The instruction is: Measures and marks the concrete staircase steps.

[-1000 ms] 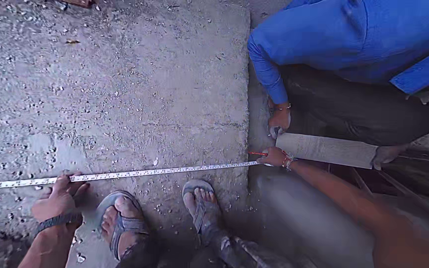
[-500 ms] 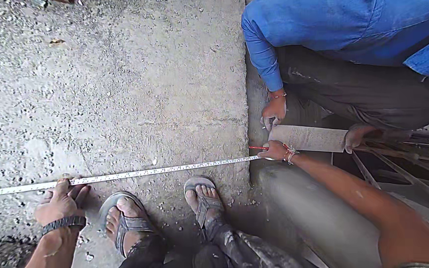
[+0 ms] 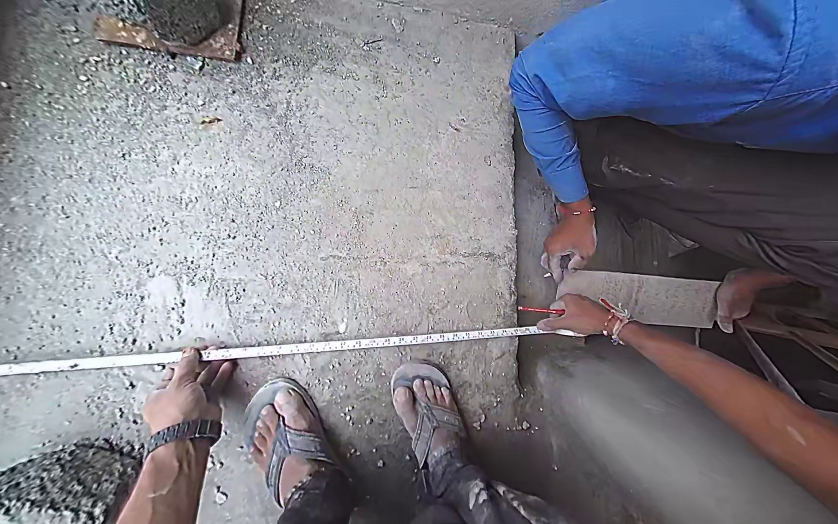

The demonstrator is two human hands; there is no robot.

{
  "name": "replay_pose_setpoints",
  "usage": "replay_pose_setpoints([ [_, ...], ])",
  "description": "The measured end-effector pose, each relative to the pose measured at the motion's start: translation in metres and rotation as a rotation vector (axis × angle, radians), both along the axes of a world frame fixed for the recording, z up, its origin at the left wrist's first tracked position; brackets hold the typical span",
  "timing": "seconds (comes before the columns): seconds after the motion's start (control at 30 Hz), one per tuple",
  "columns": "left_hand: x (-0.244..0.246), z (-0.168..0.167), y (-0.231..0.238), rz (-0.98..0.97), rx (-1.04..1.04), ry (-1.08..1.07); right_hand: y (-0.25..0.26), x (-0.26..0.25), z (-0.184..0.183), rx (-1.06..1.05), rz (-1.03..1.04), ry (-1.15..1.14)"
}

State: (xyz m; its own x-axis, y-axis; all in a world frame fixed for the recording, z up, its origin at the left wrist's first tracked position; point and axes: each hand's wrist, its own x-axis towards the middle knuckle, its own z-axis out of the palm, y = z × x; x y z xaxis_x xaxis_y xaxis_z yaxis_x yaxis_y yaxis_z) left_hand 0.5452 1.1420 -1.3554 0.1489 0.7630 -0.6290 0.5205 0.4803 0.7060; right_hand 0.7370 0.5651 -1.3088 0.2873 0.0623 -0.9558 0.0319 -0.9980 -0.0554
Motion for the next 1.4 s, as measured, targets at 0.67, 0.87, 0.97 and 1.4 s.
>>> replay_pose_setpoints([
  [0.67,0.028,0.090,-0.070,-0.537,-0.197,-0.448,0.317,-0.016,0.058,0.567,-0.074,-0.093],
  [0.87,0.018,0.067,-0.053,-0.649,-0.063,-0.443,0.364,-0.090,0.041,0.712,-0.384,0.172],
  [0.97,0.036,0.066,-0.055,-0.759,-0.082,-0.473,0.341,-0.101,0.036,0.753,-0.716,0.177],
  [1.4,0.208,0.154,-0.058,-1.022,-0.185,-0.734,0.275,-0.183,0.097,0.482,-0.811,-0.339],
])
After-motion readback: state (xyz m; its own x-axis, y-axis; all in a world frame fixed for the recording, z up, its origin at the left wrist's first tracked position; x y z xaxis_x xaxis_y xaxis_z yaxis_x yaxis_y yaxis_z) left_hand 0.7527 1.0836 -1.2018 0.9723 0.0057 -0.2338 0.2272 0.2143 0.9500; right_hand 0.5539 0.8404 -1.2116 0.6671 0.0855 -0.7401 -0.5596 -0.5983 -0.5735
